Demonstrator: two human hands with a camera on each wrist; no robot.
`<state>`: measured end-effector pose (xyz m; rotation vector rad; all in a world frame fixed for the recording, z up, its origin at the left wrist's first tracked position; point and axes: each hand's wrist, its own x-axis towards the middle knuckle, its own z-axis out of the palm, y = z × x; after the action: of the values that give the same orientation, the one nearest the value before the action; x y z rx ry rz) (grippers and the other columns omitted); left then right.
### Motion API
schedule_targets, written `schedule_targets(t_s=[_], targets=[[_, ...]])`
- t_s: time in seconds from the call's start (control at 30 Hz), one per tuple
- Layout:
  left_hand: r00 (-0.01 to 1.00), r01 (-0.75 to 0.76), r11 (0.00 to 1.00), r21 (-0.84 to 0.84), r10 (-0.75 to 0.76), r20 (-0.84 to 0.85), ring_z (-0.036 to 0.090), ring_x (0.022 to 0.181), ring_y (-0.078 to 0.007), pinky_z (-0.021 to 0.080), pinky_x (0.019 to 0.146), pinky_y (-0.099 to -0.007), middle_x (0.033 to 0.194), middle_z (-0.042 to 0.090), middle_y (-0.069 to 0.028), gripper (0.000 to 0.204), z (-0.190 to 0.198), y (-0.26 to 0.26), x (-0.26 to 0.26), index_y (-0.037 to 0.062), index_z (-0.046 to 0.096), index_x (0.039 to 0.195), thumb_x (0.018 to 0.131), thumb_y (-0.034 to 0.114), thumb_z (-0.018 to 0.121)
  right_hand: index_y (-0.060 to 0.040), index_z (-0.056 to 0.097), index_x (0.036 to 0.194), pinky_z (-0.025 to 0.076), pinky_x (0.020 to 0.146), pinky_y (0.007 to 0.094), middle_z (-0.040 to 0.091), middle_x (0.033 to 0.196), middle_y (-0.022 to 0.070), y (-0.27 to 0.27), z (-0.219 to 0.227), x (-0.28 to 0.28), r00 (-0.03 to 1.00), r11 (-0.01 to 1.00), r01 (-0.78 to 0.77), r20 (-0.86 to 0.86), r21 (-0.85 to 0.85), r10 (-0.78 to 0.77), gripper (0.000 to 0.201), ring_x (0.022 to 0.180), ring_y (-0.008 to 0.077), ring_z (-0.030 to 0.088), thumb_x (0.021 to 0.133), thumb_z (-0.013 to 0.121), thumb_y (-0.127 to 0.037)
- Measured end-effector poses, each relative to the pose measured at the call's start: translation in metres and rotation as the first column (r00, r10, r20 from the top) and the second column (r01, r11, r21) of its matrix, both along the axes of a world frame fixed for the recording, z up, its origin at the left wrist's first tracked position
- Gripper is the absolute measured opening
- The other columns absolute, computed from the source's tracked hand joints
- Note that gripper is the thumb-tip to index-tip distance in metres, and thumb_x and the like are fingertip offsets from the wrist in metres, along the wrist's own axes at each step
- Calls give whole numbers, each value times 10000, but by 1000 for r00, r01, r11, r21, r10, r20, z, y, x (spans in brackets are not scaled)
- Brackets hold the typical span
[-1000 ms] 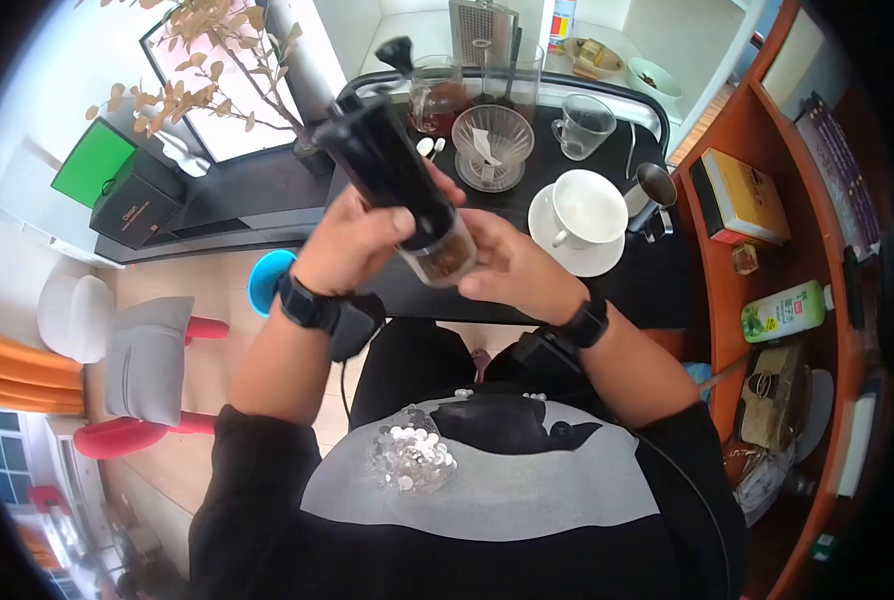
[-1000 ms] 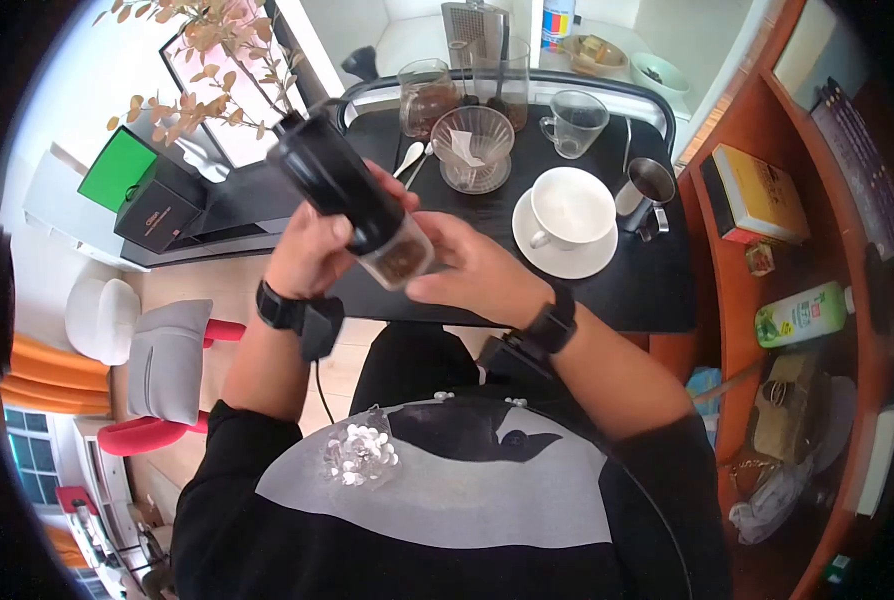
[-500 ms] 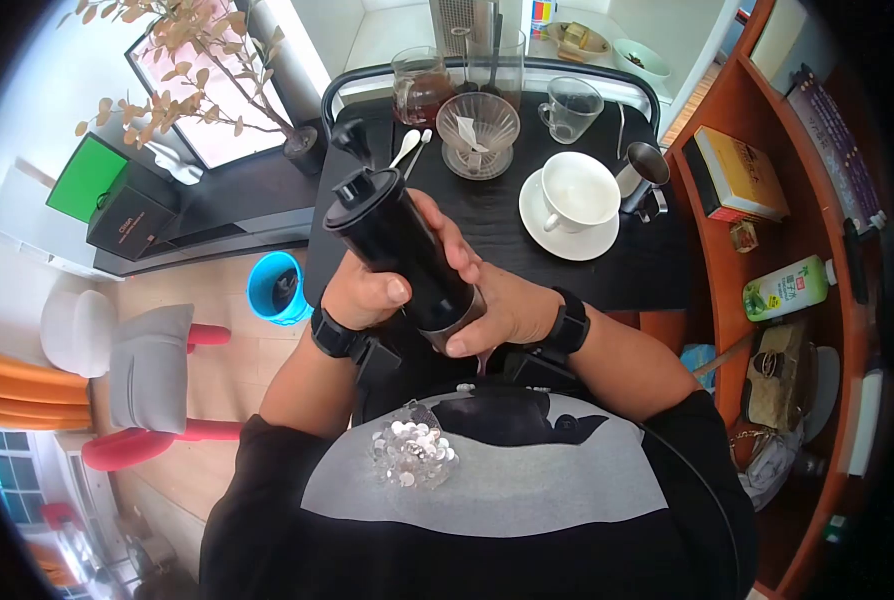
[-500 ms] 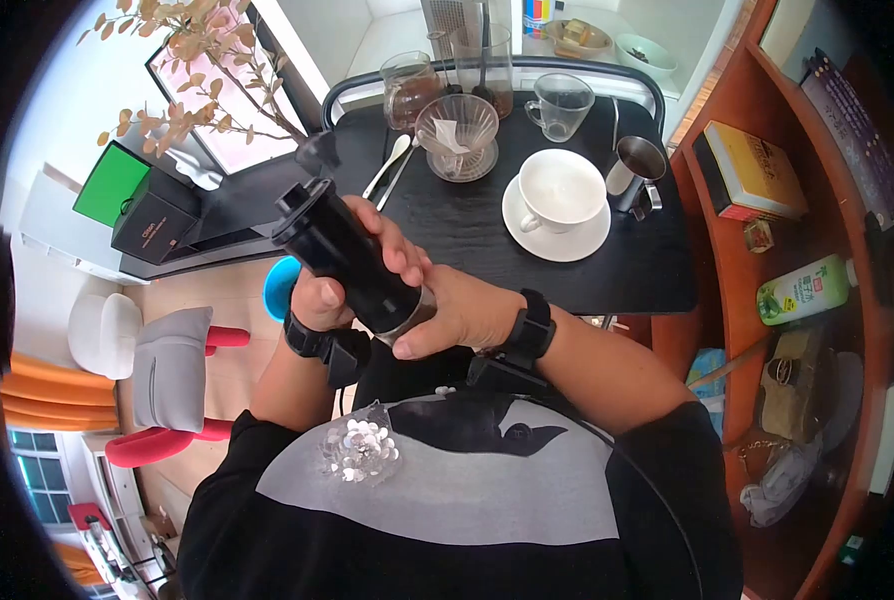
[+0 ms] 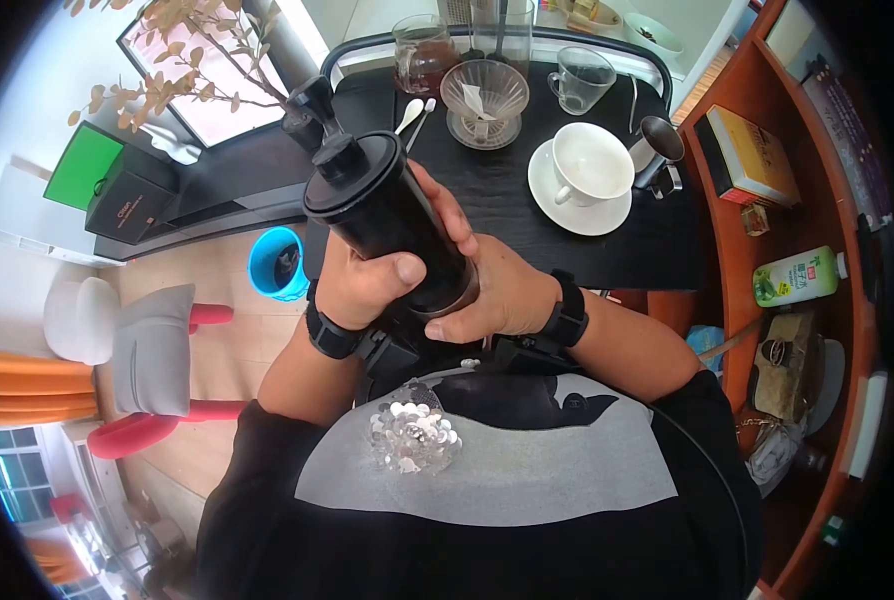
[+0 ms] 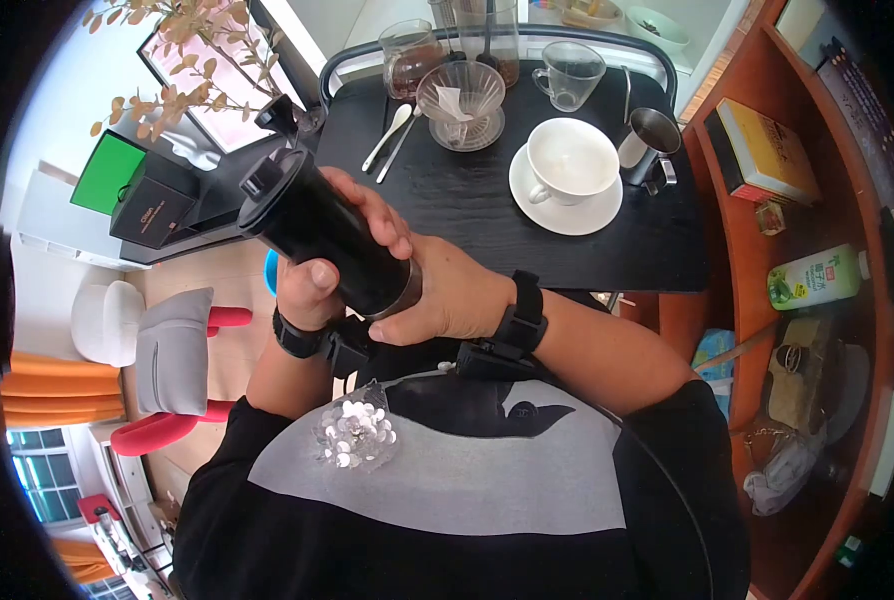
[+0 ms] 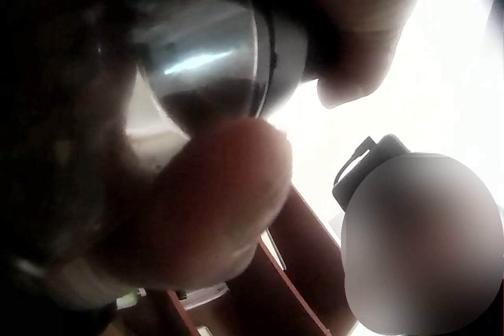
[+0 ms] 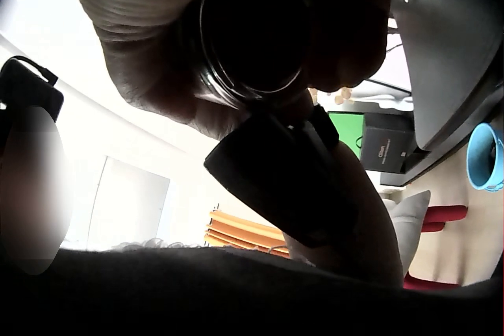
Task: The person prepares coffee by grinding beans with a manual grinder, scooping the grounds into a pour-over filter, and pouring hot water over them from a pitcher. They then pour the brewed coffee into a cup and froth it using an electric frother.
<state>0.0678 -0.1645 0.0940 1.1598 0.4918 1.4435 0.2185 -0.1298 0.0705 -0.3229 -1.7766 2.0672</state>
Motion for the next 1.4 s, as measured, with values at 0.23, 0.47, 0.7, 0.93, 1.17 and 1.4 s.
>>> schedule_targets(t_s=[0.23,0.47,0.7,0.93,1.17,1.4], targets=[[996,-87,996,6,87,-13,602,782,-230,491,711,-330,845,569,-136,557,0,-3,3,8,423,1055,647,262,705,-1,518,1050,427,825,278,575,967,64,-4,1,-3,994,990,109,-10,87,-109,518,912,150,550,602,734,-149],[971,-229,973,4,229,-74,593,751,-179,486,689,-294,823,582,-106,381,5,-4,11,-10,490,966,670,158,660,6,501,1067,434,820,292,582,982,90,-3,-7,-7,981,979,187,-56,77,-183,569,916,180,564,584,745,-170],[866,-447,894,14,437,-243,589,760,-141,473,700,-269,843,610,-78,307,-9,7,10,-15,570,904,685,162,694,-6,358,1281,406,874,267,527,1111,88,11,-17,-11,922,893,366,29,262,-386,785,988,141,524,594,722,-119],[974,227,973,-28,-227,-4,498,1112,-296,434,909,-395,1160,502,-190,847,-2,4,-22,0,240,1336,659,131,732,-19,464,1162,404,884,292,574,1010,82,16,-29,-4,998,983,48,-47,177,-40,669,990,167,532,575,755,-158],[919,-245,970,-16,227,-322,569,886,-138,461,801,-287,970,575,-71,510,-9,-7,-5,1,527,1030,608,106,793,-7,432,1190,404,887,298,559,1054,88,17,-25,-5,985,979,148,68,141,-159,712,990,168,531,582,762,-174],[997,79,994,-82,-81,-18,515,1091,-301,414,920,-382,1190,493,-219,876,0,-4,-8,-14,252,1338,629,106,751,-9,455,1144,425,852,291,576,1002,83,24,-22,6,995,996,-46,87,73,39,681,939,162,551,567,770,-185]])
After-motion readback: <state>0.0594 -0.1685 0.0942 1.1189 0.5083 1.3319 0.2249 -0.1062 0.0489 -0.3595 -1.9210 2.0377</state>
